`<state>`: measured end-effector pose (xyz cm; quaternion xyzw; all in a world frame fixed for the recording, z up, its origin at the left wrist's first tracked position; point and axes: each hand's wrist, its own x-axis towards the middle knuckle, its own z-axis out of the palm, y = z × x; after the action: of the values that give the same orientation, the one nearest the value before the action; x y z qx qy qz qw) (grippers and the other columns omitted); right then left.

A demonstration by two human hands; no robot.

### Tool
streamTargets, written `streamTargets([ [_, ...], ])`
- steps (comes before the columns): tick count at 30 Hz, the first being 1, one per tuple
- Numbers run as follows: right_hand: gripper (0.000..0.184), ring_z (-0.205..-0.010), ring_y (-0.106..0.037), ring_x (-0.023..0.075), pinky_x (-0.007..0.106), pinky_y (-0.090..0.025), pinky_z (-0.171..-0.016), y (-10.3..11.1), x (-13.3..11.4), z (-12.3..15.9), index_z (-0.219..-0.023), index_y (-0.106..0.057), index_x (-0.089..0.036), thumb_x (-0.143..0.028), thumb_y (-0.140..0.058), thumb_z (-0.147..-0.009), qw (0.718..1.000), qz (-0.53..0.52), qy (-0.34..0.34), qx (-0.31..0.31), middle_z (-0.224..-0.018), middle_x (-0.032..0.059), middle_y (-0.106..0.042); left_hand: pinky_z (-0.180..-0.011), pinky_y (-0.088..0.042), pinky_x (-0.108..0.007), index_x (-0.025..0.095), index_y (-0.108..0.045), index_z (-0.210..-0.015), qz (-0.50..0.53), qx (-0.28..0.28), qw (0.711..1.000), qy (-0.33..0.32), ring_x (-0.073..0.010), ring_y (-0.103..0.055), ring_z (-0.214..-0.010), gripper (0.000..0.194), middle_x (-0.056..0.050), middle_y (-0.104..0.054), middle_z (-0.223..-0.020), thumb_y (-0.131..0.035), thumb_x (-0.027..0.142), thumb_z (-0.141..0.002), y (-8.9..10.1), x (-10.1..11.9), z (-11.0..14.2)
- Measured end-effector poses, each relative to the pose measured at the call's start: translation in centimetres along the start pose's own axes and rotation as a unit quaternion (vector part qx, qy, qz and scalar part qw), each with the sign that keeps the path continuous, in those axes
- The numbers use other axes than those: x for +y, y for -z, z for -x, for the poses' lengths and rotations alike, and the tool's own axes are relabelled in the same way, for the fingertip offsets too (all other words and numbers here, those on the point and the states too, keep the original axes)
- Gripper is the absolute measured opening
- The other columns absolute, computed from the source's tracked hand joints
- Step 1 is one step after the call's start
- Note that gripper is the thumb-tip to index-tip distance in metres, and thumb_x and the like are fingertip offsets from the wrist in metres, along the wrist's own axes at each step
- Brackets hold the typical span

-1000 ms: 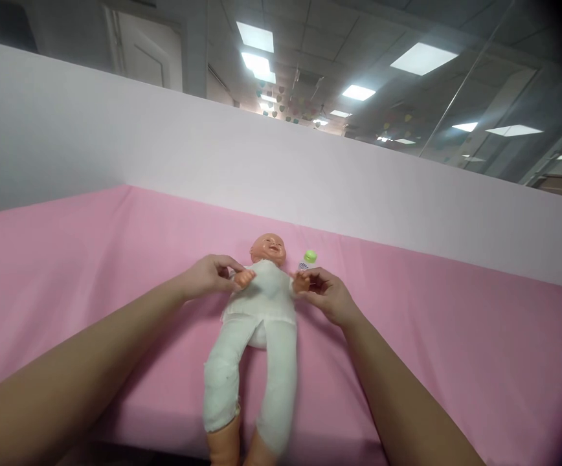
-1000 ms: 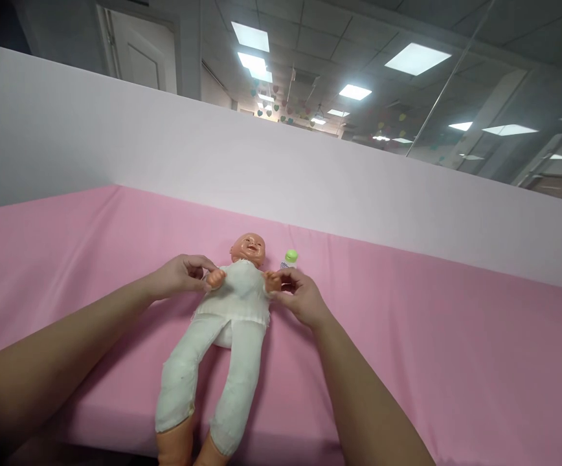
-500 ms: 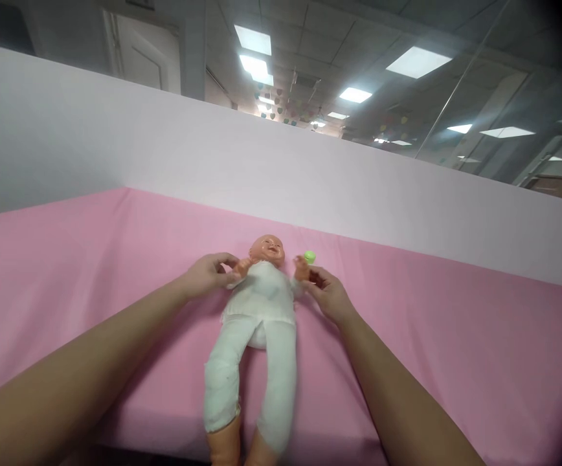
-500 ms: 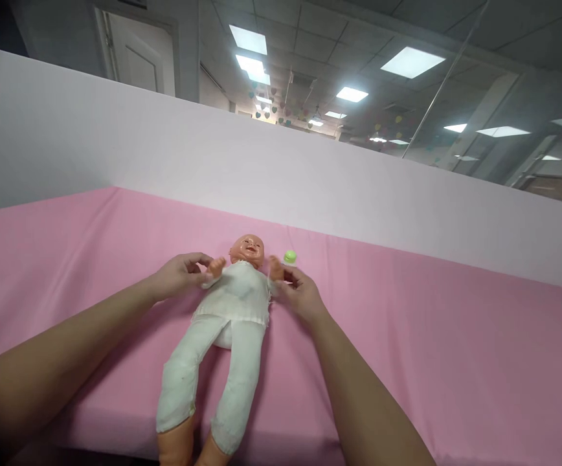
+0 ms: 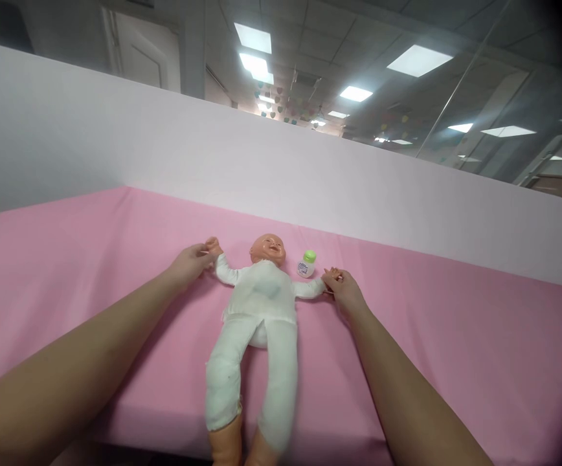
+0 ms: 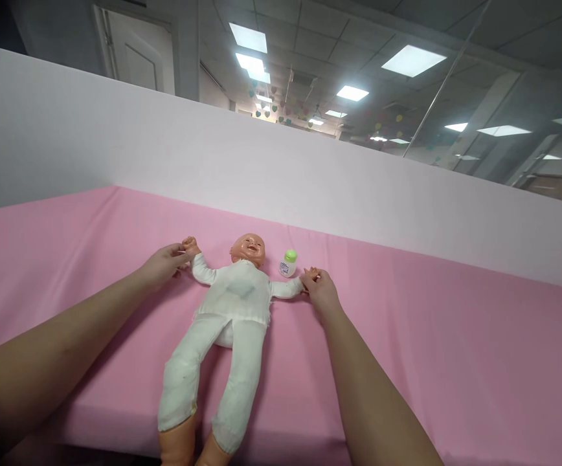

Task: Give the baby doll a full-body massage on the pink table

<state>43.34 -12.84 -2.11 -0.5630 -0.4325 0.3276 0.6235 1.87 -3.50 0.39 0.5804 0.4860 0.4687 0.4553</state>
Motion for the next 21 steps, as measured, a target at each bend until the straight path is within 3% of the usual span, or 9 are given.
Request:
streamTargets([
  [3,0.047,-0.102,-0.071,0.0238,0.041,-0.063,-0.085,-1.6,-2.1,1.7,-0.115,-0.056,-0.025,-0.043,-0.082,-0.079,0.997,-0.029,0.063,-0.037,-0.116,0.0064,-0.074,-0.055,-0.045,-0.025,0.022,-0.070,-0.111,-0.022,-0.026,0.995,-0.095,-0.0162,-0.062,-0.068,0.049,-0.003,-0.068,-0.085,-0.081,0.053,-0.074,-1.0,1.4,1.5],
  [6,0.035,-0.103,-0.070,0.0244,0.043,-0.059,-0.091,-3.2,-4.0,4.3,-0.103,-0.063,-0.024,-0.036,-0.084,-0.077,0.979,0.014,0.146,-0.139,-0.119,0.0068,-0.074,-0.063,-0.048,-0.026,0.023,-0.073,-0.113,-0.059,-0.100,0.984,-0.137,-0.0143,-0.059,-0.070,0.041,-0.002,-0.068,-0.091,-0.080,0.042,-0.077,-2.4,2.2,3.0],
  [8,0.027,-0.103,-0.070,0.0246,0.044,-0.056,-0.096,-3.9,-4.9,5.9,-0.105,-0.071,-0.025,-0.031,-0.081,-0.080,0.950,0.102,0.177,-0.237,-0.114,0.0061,-0.075,-0.068,-0.050,-0.027,0.024,-0.076,-0.111,-0.119,-0.180,0.963,-0.160,-0.0142,-0.058,-0.072,0.037,-0.003,-0.068,-0.095,-0.080,0.038,-0.076,-3.3,2.4,3.9],
  [10,0.028,-0.109,-0.068,0.0261,0.045,-0.054,-0.099,-4.3,-5.4,6.9,-0.107,-0.077,-0.027,-0.027,-0.082,-0.079,0.916,0.173,0.174,-0.317,-0.115,0.0063,-0.075,-0.071,-0.051,-0.027,0.027,-0.078,-0.110,-0.189,-0.246,0.931,-0.191,-0.0153,-0.060,-0.078,0.035,-0.003,-0.066,-0.101,-0.078,0.034,-0.076,-4.0,2.5,4.4],
  [13,0.030,-0.123,-0.062,0.0288,0.045,-0.051,-0.103,-4.5,-5.6,7.4,-0.105,-0.081,-0.030,-0.029,-0.085,-0.076,0.895,0.203,0.143,-0.370,-0.131,0.0067,-0.069,-0.073,-0.051,-0.027,0.028,-0.079,-0.110,-0.261,-0.282,0.893,-0.234,-0.0170,-0.062,-0.084,0.033,-0.003,-0.064,-0.102,-0.074,0.029,-0.077,-4.4,2.8,4.8],
  [15,0.030,-0.129,-0.059,0.0294,0.045,-0.049,-0.107,-4.5,-5.3,7.3,-0.107,-0.081,-0.030,-0.032,-0.085,-0.077,0.900,0.191,0.134,-0.368,-0.136,0.0063,-0.066,-0.074,-0.051,-0.027,0.028,-0.078,-0.112,-0.279,-0.278,0.885,-0.247,-0.0174,-0.063,-0.085,0.035,-0.003,-0.064,-0.102,-0.073,0.028,-0.078,-4.5,2.8,4.9],
  [17,0.033,-0.122,-0.063,0.0282,0.046,-0.050,-0.105,-4.7,-4.9,6.8,-0.111,-0.080,-0.029,-0.035,-0.083,-0.079,0.918,0.166,0.130,-0.337,-0.130,0.0067,-0.070,-0.074,-0.051,-0.027,0.028,-0.077,-0.115,-0.271,-0.253,0.896,-0.246,-0.0168,-0.062,-0.082,0.036,-0.003,-0.066,-0.104,-0.074,0.032,-0.079,-4.6,2.6,4.8],
  [19,0.033,-0.108,-0.068,0.0258,0.045,-0.053,-0.099,-4.8,-4.1,6.0,-0.113,-0.078,-0.027,-0.039,-0.080,-0.083,0.950,0.129,0.128,-0.254,-0.118,0.0068,-0.074,-0.071,-0.051,-0.028,0.027,-0.075,-0.119,-0.240,-0.192,0.923,-0.233,-0.0155,-0.060,-0.077,0.038,-0.004,-0.068,-0.109,-0.073,0.039,-0.082,-4.6,2.1,4.5],
  [21,0.034,-0.100,-0.069,0.0239,0.043,-0.055,-0.095,-4.6,-3.2,5.0,-0.111,-0.075,-0.025,-0.045,-0.077,-0.085,0.981,0.073,0.125,-0.130,-0.113,0.0067,-0.076,-0.070,-0.052,-0.029,0.027,-0.071,-0.125,-0.191,-0.116,0.953,-0.205,-0.0149,-0.061,-0.074,0.043,-0.004,-0.069,-0.114,-0.069,0.046,-0.086,-4.5,1.6,3.9],
])
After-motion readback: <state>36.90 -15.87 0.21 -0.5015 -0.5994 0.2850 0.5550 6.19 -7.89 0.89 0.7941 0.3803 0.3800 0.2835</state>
